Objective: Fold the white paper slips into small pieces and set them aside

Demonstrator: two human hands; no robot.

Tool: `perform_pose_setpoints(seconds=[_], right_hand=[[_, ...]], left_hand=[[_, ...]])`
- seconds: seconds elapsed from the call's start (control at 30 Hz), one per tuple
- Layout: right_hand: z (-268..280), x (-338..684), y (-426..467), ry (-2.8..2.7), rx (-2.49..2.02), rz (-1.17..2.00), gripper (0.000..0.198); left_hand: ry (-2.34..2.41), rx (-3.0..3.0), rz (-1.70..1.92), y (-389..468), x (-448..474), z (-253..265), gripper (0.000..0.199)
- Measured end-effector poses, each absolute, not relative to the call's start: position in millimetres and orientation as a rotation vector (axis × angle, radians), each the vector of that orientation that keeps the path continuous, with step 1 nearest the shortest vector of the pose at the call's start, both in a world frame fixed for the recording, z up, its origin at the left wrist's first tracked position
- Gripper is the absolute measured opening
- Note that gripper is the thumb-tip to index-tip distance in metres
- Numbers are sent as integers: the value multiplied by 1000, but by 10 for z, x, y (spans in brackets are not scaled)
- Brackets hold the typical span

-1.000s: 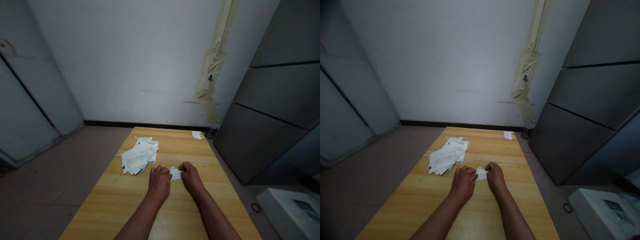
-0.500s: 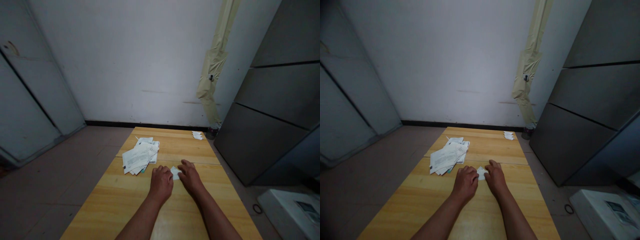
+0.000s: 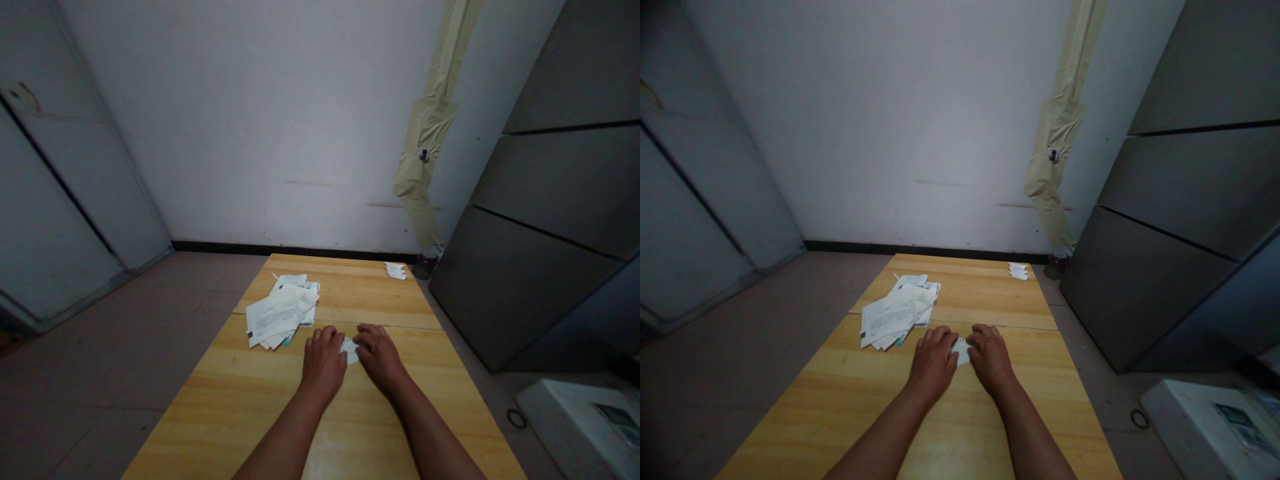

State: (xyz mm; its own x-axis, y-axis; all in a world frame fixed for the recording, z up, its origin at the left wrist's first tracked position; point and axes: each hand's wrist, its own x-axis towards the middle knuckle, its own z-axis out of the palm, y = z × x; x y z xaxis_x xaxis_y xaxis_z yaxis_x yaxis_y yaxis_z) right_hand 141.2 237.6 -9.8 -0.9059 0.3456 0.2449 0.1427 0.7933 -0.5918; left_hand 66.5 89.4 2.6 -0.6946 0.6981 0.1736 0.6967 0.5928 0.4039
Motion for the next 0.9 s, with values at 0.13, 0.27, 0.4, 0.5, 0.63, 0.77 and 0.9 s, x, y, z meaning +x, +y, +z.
perform_pose_setpoints(seconds=[0.13,0.27,0.4,0.5,0.63,0.77,0.9], right_hand=[[-69,1424,2364,-2639,-375,832,40],[-24,1429,2341,-2598,-393,924,27],[-21,1414,2310,-2336,-379,1246,8],[-6,1404,2261,-2084,-408,1576,4],[74,1395,2180,-1977,-477,1730,15],[116,1378,2122,-1836,-461,1846,24],[45,1368,2098,-1850,-409,2030,28]], left_hand=[[2777,1232,851,877,661,1,26],[2744,1202,1005,881,658,-44,23],[2652,1098,1275,886,655,-66,24],[2545,1173,1432,876,665,-33,27],[2534,1315,1499,872,687,22,15],[2279,1033,1728,899,662,-33,15],[1796,621,2012,910,599,-88,12]])
